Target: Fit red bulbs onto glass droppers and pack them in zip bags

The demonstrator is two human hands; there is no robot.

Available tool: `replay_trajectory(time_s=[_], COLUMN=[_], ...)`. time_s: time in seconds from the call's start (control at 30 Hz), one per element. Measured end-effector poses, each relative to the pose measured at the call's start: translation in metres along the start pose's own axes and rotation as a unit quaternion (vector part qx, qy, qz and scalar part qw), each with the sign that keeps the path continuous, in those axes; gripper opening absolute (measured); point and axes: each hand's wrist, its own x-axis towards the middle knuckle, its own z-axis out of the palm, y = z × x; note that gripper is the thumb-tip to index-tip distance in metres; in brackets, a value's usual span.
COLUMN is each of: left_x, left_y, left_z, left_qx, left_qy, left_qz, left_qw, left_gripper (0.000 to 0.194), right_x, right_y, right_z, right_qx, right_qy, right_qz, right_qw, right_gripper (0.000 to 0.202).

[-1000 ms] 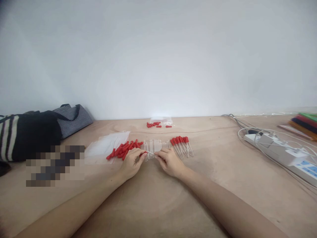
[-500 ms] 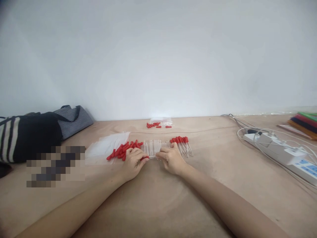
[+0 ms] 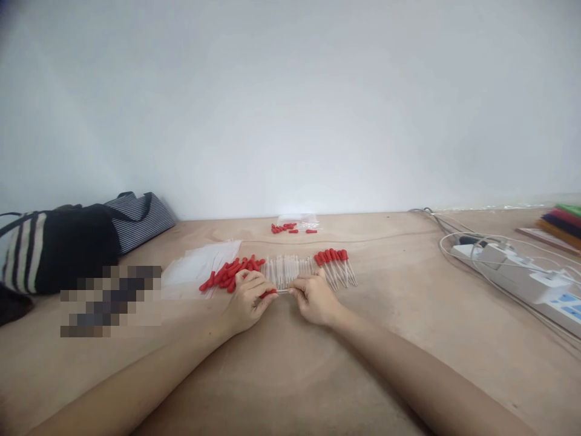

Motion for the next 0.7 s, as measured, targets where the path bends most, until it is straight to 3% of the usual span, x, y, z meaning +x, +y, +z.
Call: replay_trajectory(time_s=[0.3,0.7], left_x=[-0.002,-0.001], left_y=[-0.001,0.001], left_z=[0.001,0.0], left_qx=[0.006,0.021], left_qy=[-0.006,0.008], left_qz=[0.026,0.016], left_qw=[1.0,1.0], left_gripper=[0.015,0.016], right_x=[0.002,0.005], right_y=[-0.008,0.005], right_z=[-0.003,0.006], right_qx=[0.054,0.149], right_qy=[-0.043,-0.074], right_qz=[0.06,0.093], right_qw=[0.996,0.982], right_gripper=[0.024,0.02])
